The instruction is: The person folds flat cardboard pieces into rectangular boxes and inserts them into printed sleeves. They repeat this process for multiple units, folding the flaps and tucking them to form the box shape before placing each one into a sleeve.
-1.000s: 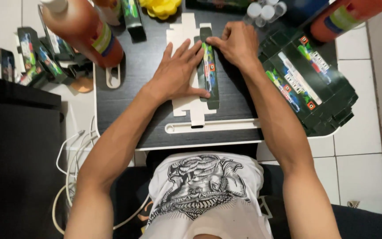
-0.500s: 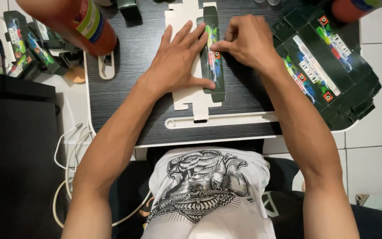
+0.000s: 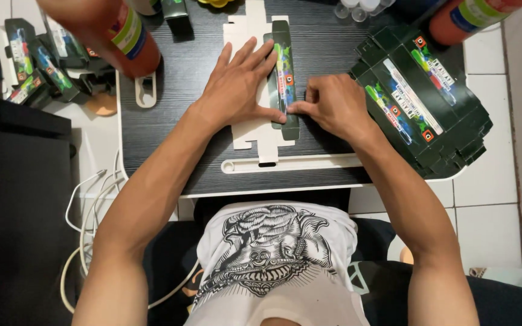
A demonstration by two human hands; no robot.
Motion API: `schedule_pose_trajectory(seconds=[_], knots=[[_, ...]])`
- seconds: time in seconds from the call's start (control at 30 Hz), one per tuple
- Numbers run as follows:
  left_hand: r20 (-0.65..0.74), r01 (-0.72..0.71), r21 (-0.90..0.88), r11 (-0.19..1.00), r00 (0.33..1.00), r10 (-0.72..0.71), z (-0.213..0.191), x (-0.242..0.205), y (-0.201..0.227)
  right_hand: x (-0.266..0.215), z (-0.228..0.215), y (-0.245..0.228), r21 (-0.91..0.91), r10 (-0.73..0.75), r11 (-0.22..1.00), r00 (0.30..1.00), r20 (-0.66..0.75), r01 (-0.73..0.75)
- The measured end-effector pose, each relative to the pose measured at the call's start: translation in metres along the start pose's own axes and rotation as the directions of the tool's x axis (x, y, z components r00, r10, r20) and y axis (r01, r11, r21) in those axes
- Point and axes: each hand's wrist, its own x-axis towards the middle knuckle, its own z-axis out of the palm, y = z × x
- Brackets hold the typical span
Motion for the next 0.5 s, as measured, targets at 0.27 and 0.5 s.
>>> schedule_pose_trajectory(seconds=[0.27, 0.5], knots=[[-0.053, -0.042, 0.025, 0.999, 0.998, 0.044, 0.004, -0.001, -0.005, -0.015, -0.016, -0.008, 0.061, -0.037, 0.998, 0.997, 0.071, 0.033], [-0.562, -0.041, -0.171, 0.984, 0.824, -0.063, 0.014, 0.005, 0.000, 0.026, -0.015, -0.011, 0.228, -0.042, 0.971, 0.992, -0.116, 0.067]])
